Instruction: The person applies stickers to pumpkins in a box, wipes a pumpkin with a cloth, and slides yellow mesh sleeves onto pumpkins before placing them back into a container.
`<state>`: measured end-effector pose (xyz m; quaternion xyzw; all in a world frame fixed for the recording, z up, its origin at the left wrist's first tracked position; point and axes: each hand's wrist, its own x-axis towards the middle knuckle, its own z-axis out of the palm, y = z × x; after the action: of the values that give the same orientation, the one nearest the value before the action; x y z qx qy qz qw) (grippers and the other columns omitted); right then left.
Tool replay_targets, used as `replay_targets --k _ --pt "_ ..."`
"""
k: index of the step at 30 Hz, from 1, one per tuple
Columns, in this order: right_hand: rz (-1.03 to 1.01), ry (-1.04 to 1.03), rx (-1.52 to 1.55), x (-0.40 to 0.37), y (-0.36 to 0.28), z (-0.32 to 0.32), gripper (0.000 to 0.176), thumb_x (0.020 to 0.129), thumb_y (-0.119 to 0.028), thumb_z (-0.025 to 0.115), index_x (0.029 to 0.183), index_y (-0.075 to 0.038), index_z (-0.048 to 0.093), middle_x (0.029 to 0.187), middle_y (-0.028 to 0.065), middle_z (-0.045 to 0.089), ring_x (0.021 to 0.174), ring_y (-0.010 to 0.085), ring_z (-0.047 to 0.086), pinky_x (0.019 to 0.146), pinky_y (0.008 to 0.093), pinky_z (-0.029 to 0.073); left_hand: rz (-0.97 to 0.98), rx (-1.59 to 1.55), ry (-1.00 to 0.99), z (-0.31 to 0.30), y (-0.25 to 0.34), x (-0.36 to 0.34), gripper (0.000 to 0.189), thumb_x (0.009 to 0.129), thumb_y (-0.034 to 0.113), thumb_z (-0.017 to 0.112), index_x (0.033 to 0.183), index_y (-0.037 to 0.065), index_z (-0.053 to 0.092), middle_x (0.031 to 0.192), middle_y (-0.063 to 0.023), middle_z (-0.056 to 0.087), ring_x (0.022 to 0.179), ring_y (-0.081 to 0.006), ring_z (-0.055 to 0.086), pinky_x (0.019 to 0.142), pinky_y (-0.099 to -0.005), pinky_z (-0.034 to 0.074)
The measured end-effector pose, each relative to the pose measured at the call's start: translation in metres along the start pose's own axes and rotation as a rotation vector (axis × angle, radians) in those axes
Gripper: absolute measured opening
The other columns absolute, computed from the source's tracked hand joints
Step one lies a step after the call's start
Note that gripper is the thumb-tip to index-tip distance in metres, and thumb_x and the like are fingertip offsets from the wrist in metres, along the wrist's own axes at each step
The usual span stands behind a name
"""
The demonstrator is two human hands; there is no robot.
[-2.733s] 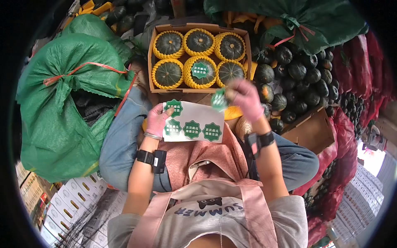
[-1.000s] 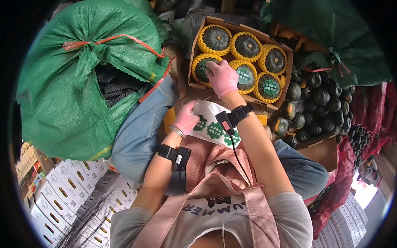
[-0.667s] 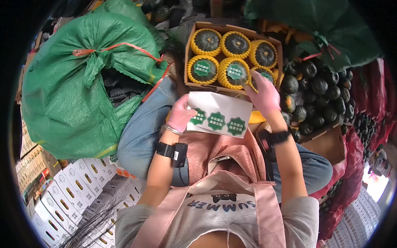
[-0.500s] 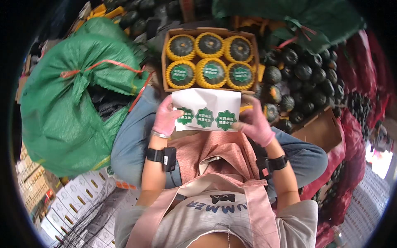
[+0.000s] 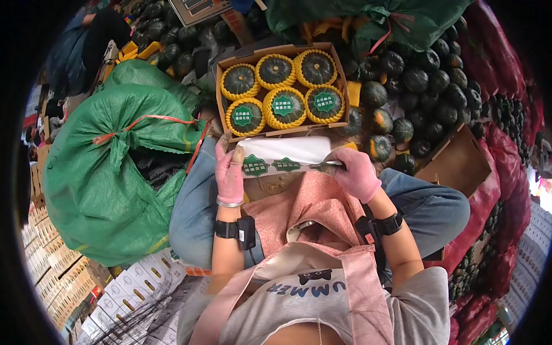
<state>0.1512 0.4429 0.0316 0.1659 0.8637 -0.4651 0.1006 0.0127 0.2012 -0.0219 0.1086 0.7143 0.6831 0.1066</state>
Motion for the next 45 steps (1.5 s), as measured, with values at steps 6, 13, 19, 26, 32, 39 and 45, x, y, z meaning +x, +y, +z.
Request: replay_targets --k 6,13,19,26,32,39,45 --pt "-0.287 -0.12 0.133 0.027 -0.008 -0.012 0.023 0.073 -0.014 0.068 0.086 -0.001 0.054 0.08 0.0153 0.05 0.072 0.0304 0.05 0.064 0.0366 0.042 -0.258 -0.4 0.118 -0.013 -0.006 -0.005 0.024 0.09 0.02 0.06 0.103 0.0 0.064 0.1 -0.0006 0.063 0.088 -0.0068 0.055 0.08 -0.0222 0.045" --pt "-0.302 -0.077 0.248 0.066 -0.024 -0.016 0.021 0.077 0.0 0.064 0.098 0.002 0.061 0.092 0.0164 0.063 0.081 0.026 0.062 0.07 0.0308 0.049 -0.416 -0.478 -0.041 -0.029 -0.002 0.011 0.017 0.089 0.021 0.063 0.085 0.004 0.063 0.079 0.0063 0.058 0.072 -0.0021 0.049 0.068 -0.0183 0.041" --pt "-0.591 0.069 0.002 0.096 -0.036 -0.027 0.02 0.066 0.001 0.067 0.083 -0.009 0.072 0.102 0.0136 0.061 0.091 0.0276 0.058 0.08 0.0327 0.046 -0.486 -0.435 0.002 -0.022 -0.017 0.014 0.011 0.086 0.013 0.065 0.086 0.002 0.065 0.079 0.0034 0.062 0.072 -0.0035 0.053 0.067 -0.0189 0.044" --pt "-0.322 -0.02 0.442 0.126 0.019 -0.064 0.013 0.073 -0.002 0.064 0.086 0.001 0.065 0.098 0.0101 0.058 0.088 0.0199 0.056 0.078 0.0291 0.044 -0.561 -0.407 0.145 -0.021 -0.036 0.014 0.004 0.084 0.008 0.066 0.084 0.004 0.066 0.08 0.0028 0.063 0.071 -0.0043 0.054 0.066 -0.0199 0.045" --pt "0.007 0.462 0.42 0.172 0.064 -0.101 0.035 0.081 0.002 0.054 0.112 -0.009 0.043 0.081 0.0031 0.056 0.068 0.008 0.05 0.058 0.0221 0.04 -0.592 -0.311 -0.032 -0.005 -0.029 0.011 0.008 0.084 0.01 0.068 0.077 0.006 0.064 0.074 0.0058 0.06 0.065 -0.0015 0.048 0.059 -0.0176 0.04" --pt "-0.101 0.452 0.033 0.226 0.097 -0.052 0.017 0.079 -0.001 0.053 0.096 -0.007 0.053 0.079 0.0144 0.056 0.071 0.0265 0.056 0.069 0.031 0.047 -0.539 -0.237 -0.127 -0.004 -0.034 0.011 0.006 0.085 0.005 0.065 0.08 0.002 0.062 0.077 0.0032 0.061 0.067 -0.0025 0.05 0.062 -0.0183 0.042" --pt "0.015 0.437 0.014 0.241 0.082 -0.028 0.029 0.074 -0.007 0.068 0.096 -0.006 0.05 0.083 0.0147 0.06 0.075 0.0322 0.057 0.071 0.0339 0.047 -0.55 -0.22 -0.16 -0.003 -0.035 0.012 0.008 0.085 0.005 0.065 0.081 0.0 0.06 0.078 0.0032 0.061 0.07 -0.0023 0.05 0.063 -0.0191 0.043"
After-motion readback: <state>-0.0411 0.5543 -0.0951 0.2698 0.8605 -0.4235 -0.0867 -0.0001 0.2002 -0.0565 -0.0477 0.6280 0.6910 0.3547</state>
